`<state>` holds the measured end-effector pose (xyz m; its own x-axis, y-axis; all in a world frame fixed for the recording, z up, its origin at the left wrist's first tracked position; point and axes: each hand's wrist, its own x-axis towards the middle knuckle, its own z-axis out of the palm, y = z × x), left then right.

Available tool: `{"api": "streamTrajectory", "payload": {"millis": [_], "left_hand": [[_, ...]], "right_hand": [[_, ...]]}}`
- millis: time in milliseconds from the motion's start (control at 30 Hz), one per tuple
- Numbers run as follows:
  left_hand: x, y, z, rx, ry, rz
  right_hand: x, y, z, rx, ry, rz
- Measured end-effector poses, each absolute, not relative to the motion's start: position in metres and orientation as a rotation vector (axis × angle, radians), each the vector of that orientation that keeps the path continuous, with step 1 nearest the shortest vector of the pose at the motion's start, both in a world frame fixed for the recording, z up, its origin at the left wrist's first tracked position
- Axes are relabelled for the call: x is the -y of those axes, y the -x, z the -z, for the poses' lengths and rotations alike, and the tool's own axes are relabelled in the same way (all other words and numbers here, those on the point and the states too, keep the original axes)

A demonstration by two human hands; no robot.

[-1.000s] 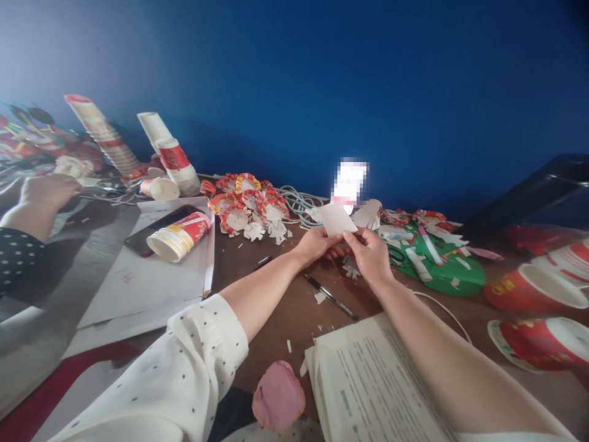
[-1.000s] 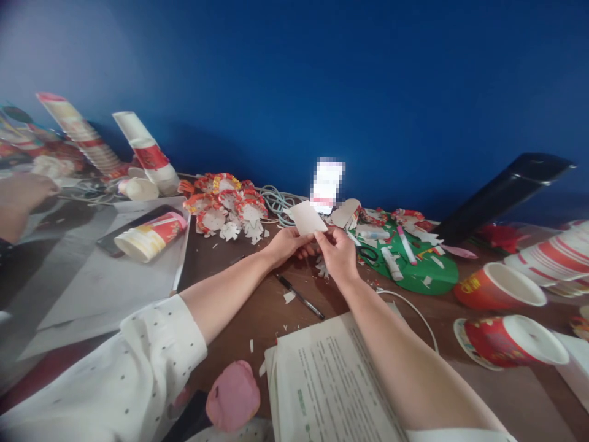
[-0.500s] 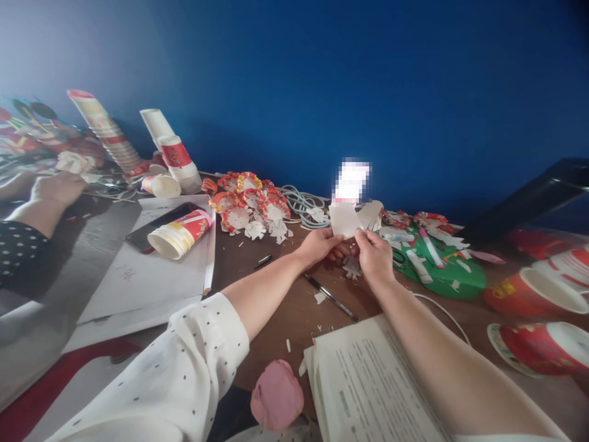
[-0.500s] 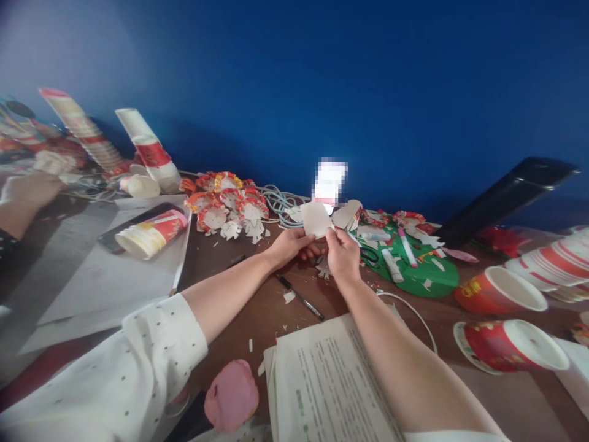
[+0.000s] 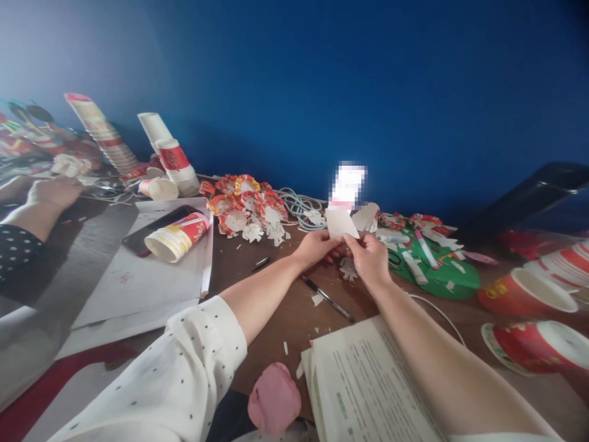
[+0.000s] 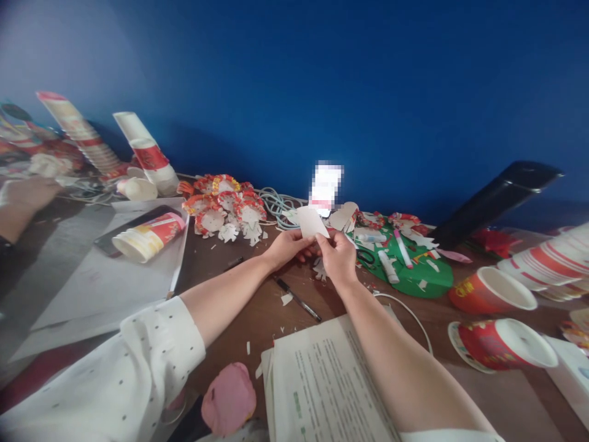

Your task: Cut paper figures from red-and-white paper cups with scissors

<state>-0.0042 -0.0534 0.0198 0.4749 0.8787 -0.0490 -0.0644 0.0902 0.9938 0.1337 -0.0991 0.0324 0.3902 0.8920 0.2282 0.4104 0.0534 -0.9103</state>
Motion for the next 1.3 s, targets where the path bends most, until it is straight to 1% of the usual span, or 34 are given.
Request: {"api": "streamTrajectory", "payload": {"millis": [133, 267, 467, 667, 833, 1100, 1300], "left_hand": [[0.052, 0.005, -0.018, -0.875, -1.347, -0.910], [0.049, 0.004, -0.017, -0.914, -1.252, -0.902], [0.046, 0.005, -0.018, -0.956, -1.178, -0.926], [0.038, 0.011, -0.016, -0.947, -1.117, -1.014], [0.041, 0.008, -0.017, -0.885, -1.158, -0.960], [0.046, 0.010, -0.019, -0.729, -1.224, -0.955], [0.044, 0.010, -0.018, -0.774, -1.314, -0.930]], "right_hand": [[0.100, -0.136, -0.032, 1.255, 1.582, -0.542], [0.100, -0.137, -0.030, 1.294, 1.572, -0.519], [0.096, -0.137, -0.024, 1.203, 1.537, -0.598], [0.096, -0.135, -0.031, 1.119, 1.461, -0.679], [0.100, -0.132, -0.033, 1.239, 1.495, -0.659], [0.098, -0.130, -0.027, 1.251, 1.502, -0.606], [0.099, -0.131, -0.027, 1.295, 1.531, -0.635]]}}
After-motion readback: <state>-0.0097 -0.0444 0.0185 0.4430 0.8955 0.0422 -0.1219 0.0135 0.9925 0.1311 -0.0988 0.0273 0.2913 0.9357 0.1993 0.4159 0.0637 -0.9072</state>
